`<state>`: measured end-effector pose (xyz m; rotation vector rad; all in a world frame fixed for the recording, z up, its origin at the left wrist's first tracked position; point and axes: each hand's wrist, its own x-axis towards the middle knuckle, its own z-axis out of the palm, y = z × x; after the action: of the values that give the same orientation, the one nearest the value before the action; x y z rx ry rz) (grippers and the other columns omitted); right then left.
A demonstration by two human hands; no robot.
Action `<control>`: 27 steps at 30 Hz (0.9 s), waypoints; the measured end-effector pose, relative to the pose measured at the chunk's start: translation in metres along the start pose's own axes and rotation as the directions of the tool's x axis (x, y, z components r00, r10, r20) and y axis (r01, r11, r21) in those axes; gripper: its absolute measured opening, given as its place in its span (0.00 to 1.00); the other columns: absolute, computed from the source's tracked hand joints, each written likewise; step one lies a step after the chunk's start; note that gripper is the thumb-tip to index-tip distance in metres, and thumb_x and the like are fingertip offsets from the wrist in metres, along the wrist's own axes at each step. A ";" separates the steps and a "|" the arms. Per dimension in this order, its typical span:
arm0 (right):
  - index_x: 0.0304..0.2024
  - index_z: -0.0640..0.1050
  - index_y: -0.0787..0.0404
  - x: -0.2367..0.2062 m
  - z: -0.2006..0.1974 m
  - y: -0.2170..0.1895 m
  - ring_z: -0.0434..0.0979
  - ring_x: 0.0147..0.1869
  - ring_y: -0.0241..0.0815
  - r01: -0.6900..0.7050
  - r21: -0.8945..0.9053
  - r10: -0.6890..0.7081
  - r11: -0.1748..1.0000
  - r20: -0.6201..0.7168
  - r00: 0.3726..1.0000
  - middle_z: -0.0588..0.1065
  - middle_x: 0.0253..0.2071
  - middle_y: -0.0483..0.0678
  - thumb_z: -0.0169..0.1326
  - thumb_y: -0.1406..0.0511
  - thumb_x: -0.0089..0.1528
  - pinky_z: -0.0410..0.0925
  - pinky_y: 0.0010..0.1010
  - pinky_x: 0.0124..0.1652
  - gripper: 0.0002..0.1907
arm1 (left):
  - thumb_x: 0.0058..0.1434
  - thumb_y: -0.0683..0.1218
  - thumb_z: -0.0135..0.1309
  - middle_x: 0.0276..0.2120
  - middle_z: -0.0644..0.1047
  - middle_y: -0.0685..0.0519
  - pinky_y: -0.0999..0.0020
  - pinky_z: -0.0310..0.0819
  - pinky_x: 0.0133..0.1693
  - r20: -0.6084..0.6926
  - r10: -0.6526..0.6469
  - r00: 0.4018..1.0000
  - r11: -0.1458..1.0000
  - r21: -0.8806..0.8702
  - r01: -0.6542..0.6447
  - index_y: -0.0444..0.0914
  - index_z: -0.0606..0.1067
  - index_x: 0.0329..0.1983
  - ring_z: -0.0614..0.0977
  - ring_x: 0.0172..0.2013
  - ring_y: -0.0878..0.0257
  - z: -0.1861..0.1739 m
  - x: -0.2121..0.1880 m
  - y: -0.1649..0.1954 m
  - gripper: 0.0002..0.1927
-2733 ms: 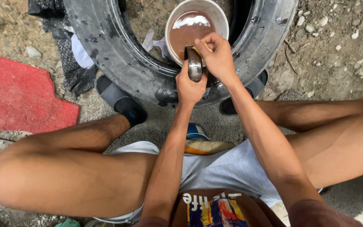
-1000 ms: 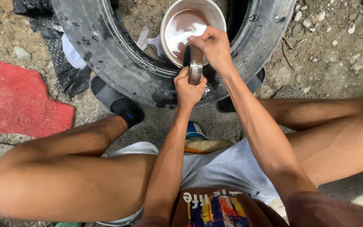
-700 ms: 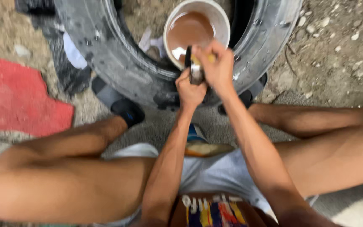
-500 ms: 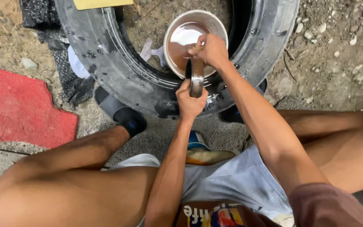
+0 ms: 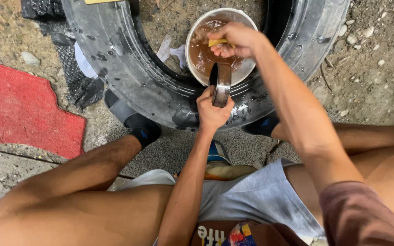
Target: The person sits on the ground and uses a yellow sponge to scrub a small metal object with water from a white bucket. They repeatedly dip the sponge into the bucket and scrub the object's surfaces.
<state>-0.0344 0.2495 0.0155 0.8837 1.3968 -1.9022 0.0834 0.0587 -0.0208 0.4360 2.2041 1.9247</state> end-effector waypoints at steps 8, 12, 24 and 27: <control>0.38 0.79 0.74 -0.073 0.018 -0.034 0.86 0.35 0.48 0.060 -0.357 -0.002 0.932 0.162 0.987 0.81 0.36 0.63 0.53 0.60 0.67 0.78 0.35 0.36 0.19 | 0.54 0.37 0.60 0.24 0.72 0.51 0.68 0.67 0.28 0.021 -0.039 0.999 0.999 -0.036 0.040 0.30 0.72 0.25 0.74 0.22 0.64 0.002 0.007 0.002 0.08; 0.37 0.80 0.69 -0.079 0.012 -0.015 0.85 0.33 0.40 0.210 -0.483 -0.163 0.850 0.137 0.977 0.82 0.33 0.56 0.55 0.59 0.66 0.79 0.27 0.35 0.17 | 0.53 0.37 0.60 0.25 0.74 0.51 0.69 0.70 0.30 -0.003 0.015 1.000 0.998 -0.066 -0.015 0.30 0.73 0.27 0.75 0.24 0.66 0.002 0.008 0.000 0.06; 0.33 0.69 0.65 -0.069 0.051 0.099 0.67 0.37 0.32 0.545 -0.536 -0.764 0.645 -0.449 0.463 0.71 0.30 0.47 0.61 0.62 0.70 0.66 0.26 0.38 0.17 | 0.51 0.35 0.61 0.26 0.75 0.50 0.68 0.70 0.30 -0.013 0.042 0.999 0.995 -0.091 -0.043 0.30 0.74 0.28 0.76 0.25 0.64 0.006 0.008 -0.008 0.06; 0.36 0.69 0.64 -0.088 0.069 0.117 0.70 0.40 0.28 0.605 -0.530 -0.804 0.594 -0.419 0.422 0.75 0.33 0.42 0.58 0.64 0.69 0.68 0.24 0.40 0.13 | 0.52 0.36 0.62 0.28 0.77 0.48 0.67 0.73 0.31 -0.062 0.083 0.995 0.987 -0.135 -0.091 0.30 0.76 0.31 0.80 0.27 0.60 0.008 0.005 -0.013 0.06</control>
<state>0.0993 0.1602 0.0360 0.8644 2.7988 -1.9037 0.0802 0.0668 -0.0342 0.4685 2.1000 2.1441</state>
